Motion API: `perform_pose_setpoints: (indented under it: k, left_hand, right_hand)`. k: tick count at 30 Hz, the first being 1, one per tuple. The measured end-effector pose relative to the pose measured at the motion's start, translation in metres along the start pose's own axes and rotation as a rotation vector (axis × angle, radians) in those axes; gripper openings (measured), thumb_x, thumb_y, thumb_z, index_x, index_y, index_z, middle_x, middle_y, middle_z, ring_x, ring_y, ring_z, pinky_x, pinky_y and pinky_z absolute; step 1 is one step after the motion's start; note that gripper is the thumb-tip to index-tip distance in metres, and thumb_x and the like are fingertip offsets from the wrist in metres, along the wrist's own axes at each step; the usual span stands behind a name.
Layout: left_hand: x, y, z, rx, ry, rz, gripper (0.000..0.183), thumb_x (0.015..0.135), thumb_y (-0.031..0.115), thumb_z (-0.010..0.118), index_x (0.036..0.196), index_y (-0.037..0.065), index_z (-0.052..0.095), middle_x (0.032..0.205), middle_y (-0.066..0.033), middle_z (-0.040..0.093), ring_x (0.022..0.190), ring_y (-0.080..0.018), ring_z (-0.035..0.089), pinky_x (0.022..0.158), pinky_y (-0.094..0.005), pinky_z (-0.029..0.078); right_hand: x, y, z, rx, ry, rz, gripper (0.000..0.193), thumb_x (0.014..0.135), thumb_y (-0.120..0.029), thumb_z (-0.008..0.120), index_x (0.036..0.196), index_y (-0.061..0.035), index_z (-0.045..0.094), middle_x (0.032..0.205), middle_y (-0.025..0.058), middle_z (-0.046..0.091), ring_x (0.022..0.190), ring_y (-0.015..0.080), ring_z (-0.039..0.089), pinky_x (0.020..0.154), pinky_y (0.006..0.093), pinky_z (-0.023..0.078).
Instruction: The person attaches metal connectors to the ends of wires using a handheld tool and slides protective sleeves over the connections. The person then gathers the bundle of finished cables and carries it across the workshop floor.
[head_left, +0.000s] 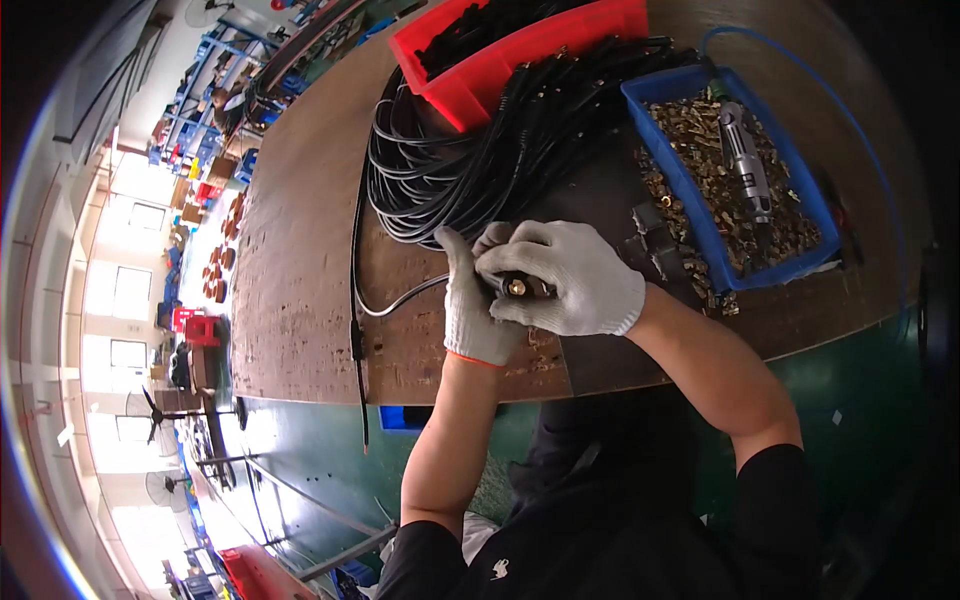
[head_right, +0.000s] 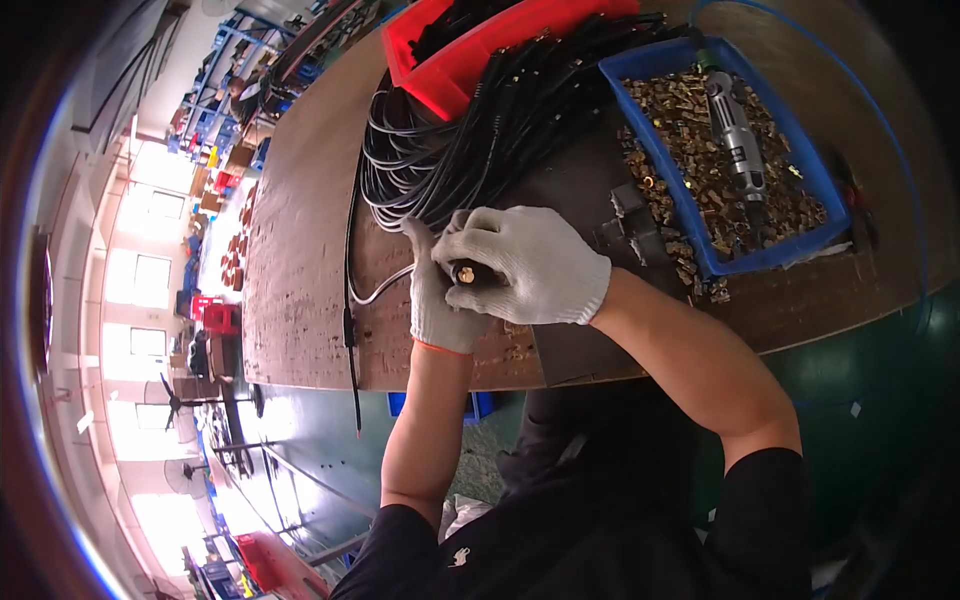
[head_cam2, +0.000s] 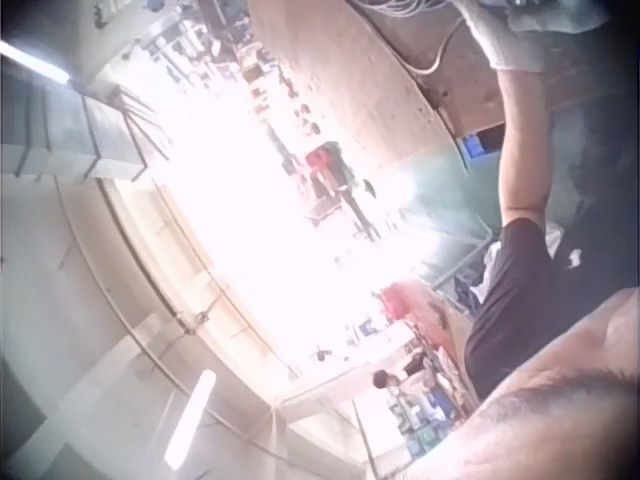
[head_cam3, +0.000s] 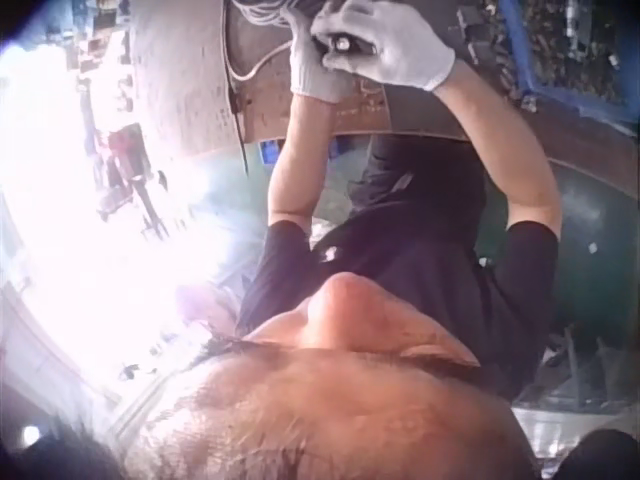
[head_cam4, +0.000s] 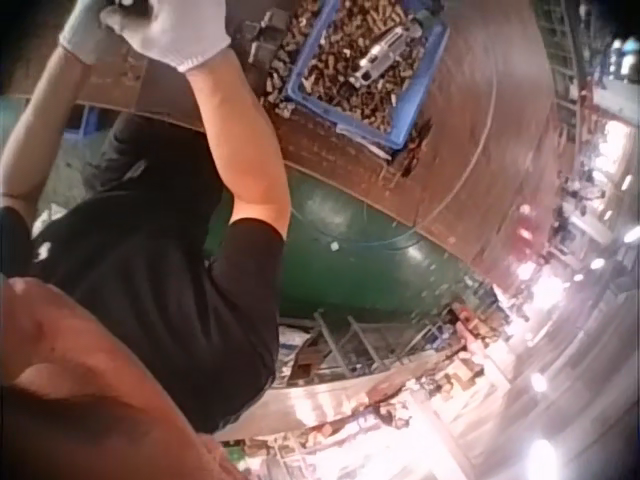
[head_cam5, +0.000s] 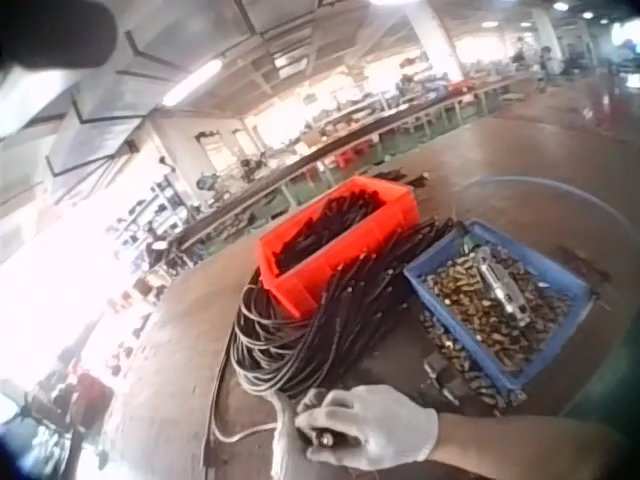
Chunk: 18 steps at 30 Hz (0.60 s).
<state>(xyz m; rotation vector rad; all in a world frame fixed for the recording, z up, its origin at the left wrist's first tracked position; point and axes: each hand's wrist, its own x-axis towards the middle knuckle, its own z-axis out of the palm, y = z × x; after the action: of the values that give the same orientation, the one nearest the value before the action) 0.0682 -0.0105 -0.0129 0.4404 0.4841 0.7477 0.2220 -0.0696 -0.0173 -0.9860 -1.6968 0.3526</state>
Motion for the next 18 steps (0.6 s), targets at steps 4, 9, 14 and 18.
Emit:
perform_pose_setpoints:
  k: [4, 9, 14, 18]
  left_hand:
    - [0.000, -0.014, -0.011, -0.131, -0.066, -0.074, 0.066, 0.102, 0.072, 0.048, 0.117, 0.011, 0.066, 0.106, -0.0079, 0.071, 0.099, -0.0244, 0.072, 0.084, -0.0387, 0.063]
    - [0.006, -0.027, -0.020, -0.074, -0.014, -0.049, 0.066, 0.102, 0.071, 0.048, 0.118, 0.011, 0.069, 0.116, -0.0109, 0.072, 0.106, -0.0265, 0.071, 0.091, -0.0404, 0.061]
    - [-0.003, -0.035, -0.001, -0.209, 0.063, 0.001, 0.079, 0.098, 0.079, 0.043, 0.133, 0.011, 0.062, 0.114, -0.0109, 0.071, 0.108, -0.0275, 0.068, 0.092, -0.0420, 0.057]
    - [-0.019, -0.033, -0.024, -0.108, -0.081, 0.068, 0.104, 0.086, 0.096, 0.035, 0.146, 0.014, 0.054, 0.092, -0.0069, 0.066, 0.083, -0.0247, 0.063, 0.069, -0.0374, 0.050]
  right_hand:
    - [0.000, 0.001, 0.000, -0.054, 0.048, -0.119, 0.045, 0.074, -0.030, 0.091, 0.114, -0.0168, 0.076, 0.089, 0.0056, 0.071, 0.075, 0.0295, 0.070, 0.069, 0.0408, 0.057]
    - [-0.002, 0.002, -0.003, -0.168, 0.058, -0.185, 0.035, 0.077, -0.029, 0.087, 0.108, -0.0169, 0.076, 0.088, 0.0032, 0.071, 0.071, 0.0270, 0.070, 0.065, 0.0398, 0.057]
    - [-0.002, 0.000, -0.007, -0.124, 0.011, -0.121, 0.032, 0.078, -0.027, 0.086, 0.106, -0.0154, 0.077, 0.087, 0.0045, 0.073, 0.073, 0.0291, 0.072, 0.067, 0.0402, 0.057]
    - [0.004, 0.003, -0.013, 0.568, 0.194, 0.397, 0.047, 0.096, -0.010, 0.074, 0.140, -0.0038, 0.060, 0.131, 0.0143, 0.068, 0.117, 0.0200, 0.067, 0.098, 0.0350, 0.053]
